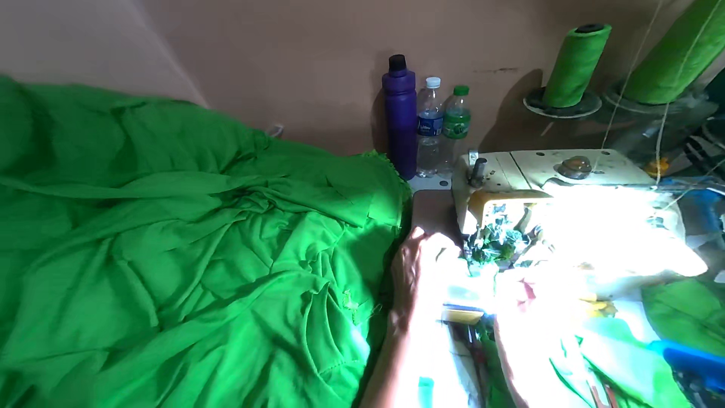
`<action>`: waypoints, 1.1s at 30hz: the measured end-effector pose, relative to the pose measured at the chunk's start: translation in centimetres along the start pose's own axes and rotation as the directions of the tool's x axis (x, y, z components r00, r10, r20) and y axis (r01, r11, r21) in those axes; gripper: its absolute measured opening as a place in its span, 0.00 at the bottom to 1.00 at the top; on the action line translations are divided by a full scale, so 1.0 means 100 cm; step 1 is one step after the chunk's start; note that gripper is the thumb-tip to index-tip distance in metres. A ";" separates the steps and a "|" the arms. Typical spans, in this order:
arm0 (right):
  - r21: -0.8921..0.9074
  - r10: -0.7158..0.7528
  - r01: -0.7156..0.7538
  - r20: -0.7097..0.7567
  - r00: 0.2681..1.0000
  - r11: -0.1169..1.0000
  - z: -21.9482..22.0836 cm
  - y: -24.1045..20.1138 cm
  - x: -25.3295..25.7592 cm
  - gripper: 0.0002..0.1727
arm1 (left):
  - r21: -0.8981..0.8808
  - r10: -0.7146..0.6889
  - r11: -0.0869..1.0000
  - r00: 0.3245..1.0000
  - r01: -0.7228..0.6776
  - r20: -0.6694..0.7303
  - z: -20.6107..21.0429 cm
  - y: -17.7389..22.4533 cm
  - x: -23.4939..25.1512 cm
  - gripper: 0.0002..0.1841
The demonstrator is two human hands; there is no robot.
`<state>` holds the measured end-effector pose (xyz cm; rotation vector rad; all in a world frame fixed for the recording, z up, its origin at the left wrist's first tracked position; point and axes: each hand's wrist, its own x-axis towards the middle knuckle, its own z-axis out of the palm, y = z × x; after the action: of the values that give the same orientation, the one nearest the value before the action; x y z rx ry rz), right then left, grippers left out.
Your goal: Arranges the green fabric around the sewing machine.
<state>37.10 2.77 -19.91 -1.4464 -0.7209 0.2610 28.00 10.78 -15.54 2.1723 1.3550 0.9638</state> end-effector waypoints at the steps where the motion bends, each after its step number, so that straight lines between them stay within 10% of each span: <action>1: 0.014 0.027 -0.027 -0.001 1.000 1.000 -0.001 -0.003 -0.001 0.07 | 0.009 -0.024 1.000 0.999 0.024 0.041 -0.001 -0.001 0.005 0.06; 10: -0.196 -0.055 0.093 0.192 0.980 0.976 -0.031 -0.013 -0.011 0.15 | 0.062 0.090 0.993 0.990 -0.097 0.104 -0.007 -0.019 -0.009 0.11; 16: -0.150 -0.315 0.321 0.061 0.947 0.935 -0.133 0.004 -0.063 0.09 | 0.015 0.146 0.989 0.986 -0.148 0.085 -0.007 -0.011 -0.014 0.09; 19: -0.056 0.020 -0.033 -0.231 0.973 0.998 -0.189 0.025 -0.090 0.12 | 0.060 0.148 0.986 0.985 -0.153 0.091 -0.008 -0.012 -0.014 0.10; 22: 0.256 0.489 -0.420 -0.534 0.690 0.871 -0.224 0.060 -0.086 0.15 | 0.067 0.142 0.987 0.985 -0.148 0.094 -0.008 -0.009 -0.014 0.10; 25: 0.589 0.752 -0.476 -0.431 0.498 0.653 -0.245 0.101 -0.072 0.19 | 0.038 0.157 0.986 0.986 -0.160 0.064 -0.007 -0.010 -0.015 0.09; 33: 0.946 0.713 -0.218 -0.020 0.700 0.241 -0.239 0.125 -0.054 0.25 | 0.021 0.126 0.992 0.991 -0.127 0.044 -0.006 -0.011 -0.013 0.10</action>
<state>50.28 -17.87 -32.50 -0.5141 0.3698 0.6636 26.47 10.08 -16.28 2.3067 1.2274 0.9461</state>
